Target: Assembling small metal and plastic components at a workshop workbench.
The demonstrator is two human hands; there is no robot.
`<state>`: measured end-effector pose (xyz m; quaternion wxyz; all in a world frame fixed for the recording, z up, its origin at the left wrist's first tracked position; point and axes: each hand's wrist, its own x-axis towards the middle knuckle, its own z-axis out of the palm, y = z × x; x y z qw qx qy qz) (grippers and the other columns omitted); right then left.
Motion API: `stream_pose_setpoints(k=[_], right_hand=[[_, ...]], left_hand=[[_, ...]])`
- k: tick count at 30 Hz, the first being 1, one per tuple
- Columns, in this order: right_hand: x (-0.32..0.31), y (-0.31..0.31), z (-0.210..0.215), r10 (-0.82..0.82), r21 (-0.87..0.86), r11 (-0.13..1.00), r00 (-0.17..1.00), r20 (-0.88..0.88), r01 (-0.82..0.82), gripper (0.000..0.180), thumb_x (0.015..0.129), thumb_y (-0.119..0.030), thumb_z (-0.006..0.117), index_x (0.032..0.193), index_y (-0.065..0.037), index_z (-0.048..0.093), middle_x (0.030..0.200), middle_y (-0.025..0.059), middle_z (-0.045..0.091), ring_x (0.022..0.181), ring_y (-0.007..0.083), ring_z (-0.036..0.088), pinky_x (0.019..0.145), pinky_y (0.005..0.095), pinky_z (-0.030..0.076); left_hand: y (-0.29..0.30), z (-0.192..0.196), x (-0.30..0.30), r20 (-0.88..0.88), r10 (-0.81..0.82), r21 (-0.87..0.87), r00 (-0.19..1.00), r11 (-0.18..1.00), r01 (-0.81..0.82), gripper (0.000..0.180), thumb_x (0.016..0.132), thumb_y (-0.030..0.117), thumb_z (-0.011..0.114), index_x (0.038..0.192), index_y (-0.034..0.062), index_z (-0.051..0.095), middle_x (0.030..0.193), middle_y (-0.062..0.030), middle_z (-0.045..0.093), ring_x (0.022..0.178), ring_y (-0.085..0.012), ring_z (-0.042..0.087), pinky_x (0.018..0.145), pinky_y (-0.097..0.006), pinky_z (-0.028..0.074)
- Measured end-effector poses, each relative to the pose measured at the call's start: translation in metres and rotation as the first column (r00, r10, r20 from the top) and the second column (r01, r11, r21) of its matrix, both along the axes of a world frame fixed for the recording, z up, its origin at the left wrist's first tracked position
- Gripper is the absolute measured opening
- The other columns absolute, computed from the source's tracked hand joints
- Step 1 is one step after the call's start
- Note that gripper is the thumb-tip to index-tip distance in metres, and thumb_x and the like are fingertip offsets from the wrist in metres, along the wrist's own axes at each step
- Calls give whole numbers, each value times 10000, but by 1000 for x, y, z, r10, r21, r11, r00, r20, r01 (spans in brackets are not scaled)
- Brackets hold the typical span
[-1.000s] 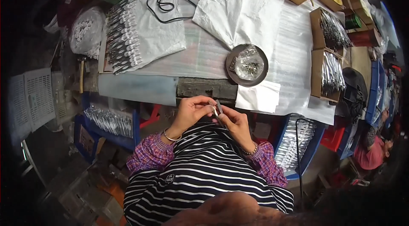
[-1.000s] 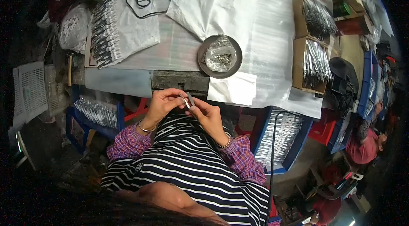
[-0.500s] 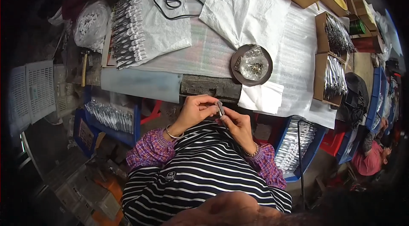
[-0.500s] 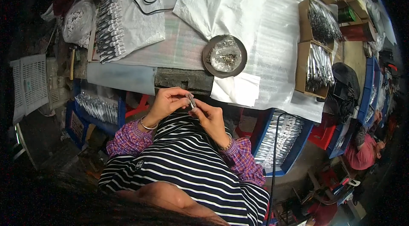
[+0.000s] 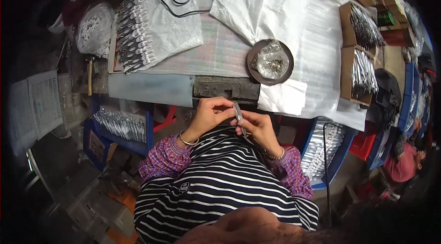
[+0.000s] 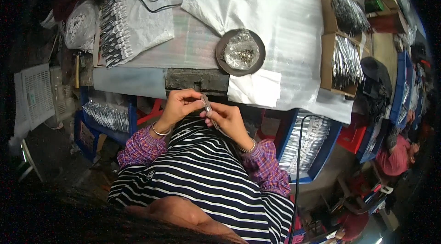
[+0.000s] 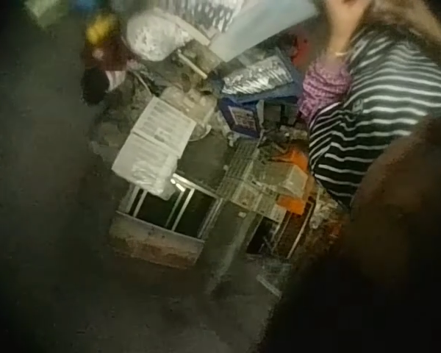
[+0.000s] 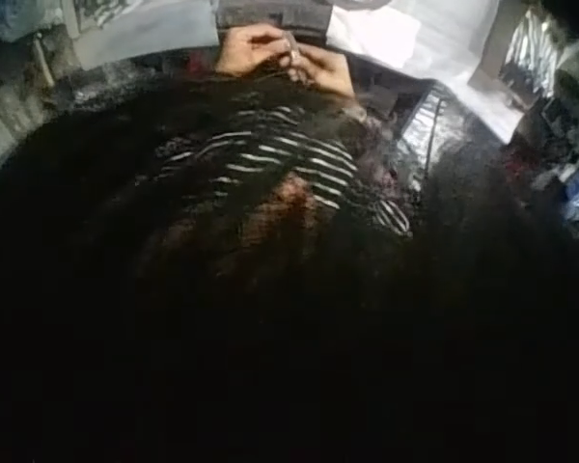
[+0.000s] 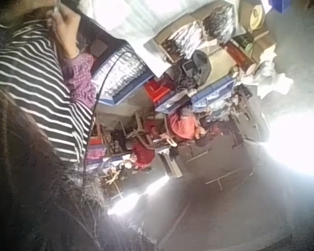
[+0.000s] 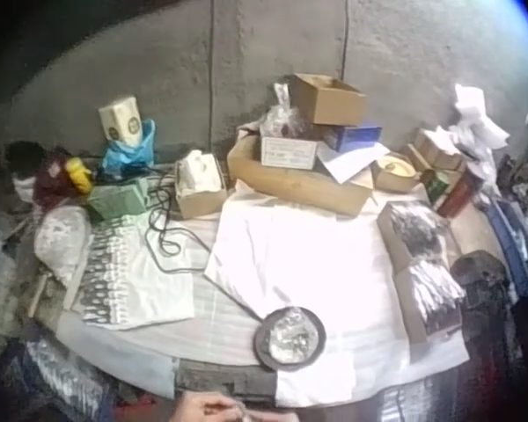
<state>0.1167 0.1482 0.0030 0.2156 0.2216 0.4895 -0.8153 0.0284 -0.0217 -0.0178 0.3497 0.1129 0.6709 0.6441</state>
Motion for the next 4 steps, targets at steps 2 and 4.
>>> stream_pose_setpoints(k=[2,4], right_hand=[[-2,10,2,48,-171,985,997,54,-38,268,908,-50,531,1145,68,573,917,107,648,714,107,591,672,225,505],[-5,15,1,79,-241,969,992,98,-53,310,907,-70,544,1187,61,546,933,119,651,720,124,606,678,231,514]], left_hand=[[4,7,-2,84,-20,24,996,1000,18,212,824,19,662,1031,-23,655,861,-27,648,735,-51,589,628,-175,473],[3,11,-7,220,-63,-20,973,997,69,288,835,17,648,1123,13,636,889,-28,649,812,-68,596,700,-154,461]])
